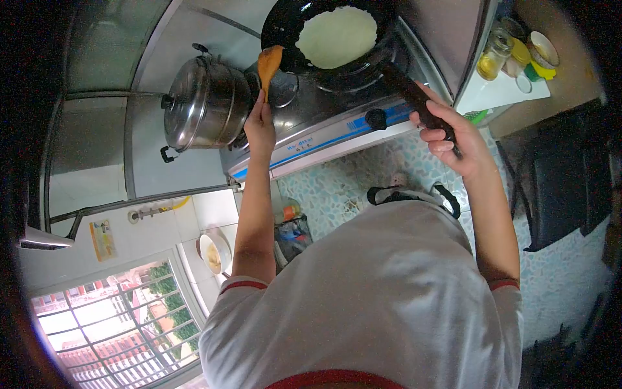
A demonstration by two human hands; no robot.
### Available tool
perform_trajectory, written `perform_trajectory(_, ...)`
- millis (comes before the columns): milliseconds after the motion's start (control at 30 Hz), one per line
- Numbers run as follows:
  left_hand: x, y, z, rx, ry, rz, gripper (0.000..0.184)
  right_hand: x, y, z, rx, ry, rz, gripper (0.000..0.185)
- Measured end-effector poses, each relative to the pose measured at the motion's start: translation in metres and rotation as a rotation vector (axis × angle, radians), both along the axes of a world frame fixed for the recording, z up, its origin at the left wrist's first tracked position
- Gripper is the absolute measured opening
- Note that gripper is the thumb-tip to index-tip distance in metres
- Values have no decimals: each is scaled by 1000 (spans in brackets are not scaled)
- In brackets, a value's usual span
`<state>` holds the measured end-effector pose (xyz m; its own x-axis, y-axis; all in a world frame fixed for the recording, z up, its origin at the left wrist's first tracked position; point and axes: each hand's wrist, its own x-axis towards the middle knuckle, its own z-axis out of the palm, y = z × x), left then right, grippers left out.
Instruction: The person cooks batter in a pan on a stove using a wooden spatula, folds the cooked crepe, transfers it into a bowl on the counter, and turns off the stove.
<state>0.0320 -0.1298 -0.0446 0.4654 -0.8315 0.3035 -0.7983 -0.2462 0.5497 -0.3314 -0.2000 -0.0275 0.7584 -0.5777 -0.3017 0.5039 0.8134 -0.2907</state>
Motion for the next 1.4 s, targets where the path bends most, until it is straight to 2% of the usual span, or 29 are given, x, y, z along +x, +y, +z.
perform_trajectory(167, 3, 34, -9, -52, 26, -13, 30, -2, -4, -5, 7, -33, 21, 49)
perform_trajectory(300, 4, 76, -36, 109, 97, 71, 31, -2, -5, -4, -1, -12, 33, 49)
perform_trajectory(367, 14, 71, -36, -86, 201, 81, 32, -3, -4, -4, 1, -5, 26, 49)
perform_trajectory(467, 15, 44, 6, -150, 175, 117, 32, -2, -5, -4, -6, -4, 26, 49)
perform_trajectory(500, 8, 32, 34, -74, 69, 152, 31, -2, -5, -4, -10, 0, 23, 49)
perform_trajectory(567, 34, 0, 58, -4, -347, -46, 29, -2, -3, -4, -10, 7, 20, 49)
perform_trajectory(600, 40, -15, 69, -14, -512, -67, 28, -2, -3, -3, -8, 9, 19, 49)
perform_trajectory(733, 49, -62, 116, 288, -851, -196, 28, -2, -3, -4, -8, 9, 5, 49)
perform_trajectory(833, 44, -72, 131, 339, -872, -340, 27, -1, -1, 0, -14, 24, -10, 51)
perform_trajectory(933, 13, -60, 143, 504, -709, -358, 26, -1, -1, -1, -15, 17, -9, 51)
perform_trajectory(1033, -4, -54, 134, 533, -280, -461, 27, -1, -1, -1, 1, 54, -25, 52)
perform_trajectory(1167, -11, -54, 104, 268, 182, -310, 30, 0, -1, -4, -6, 26, -19, 51)
perform_trajectory(1267, 6, -44, 60, 134, -633, -357, 31, -2, -1, -8, 5, 7, -1, 49)
perform_trajectory(1400, -5, -26, 58, -14, -497, -243, 31, -1, -2, -8, 4, 14, -9, 51)
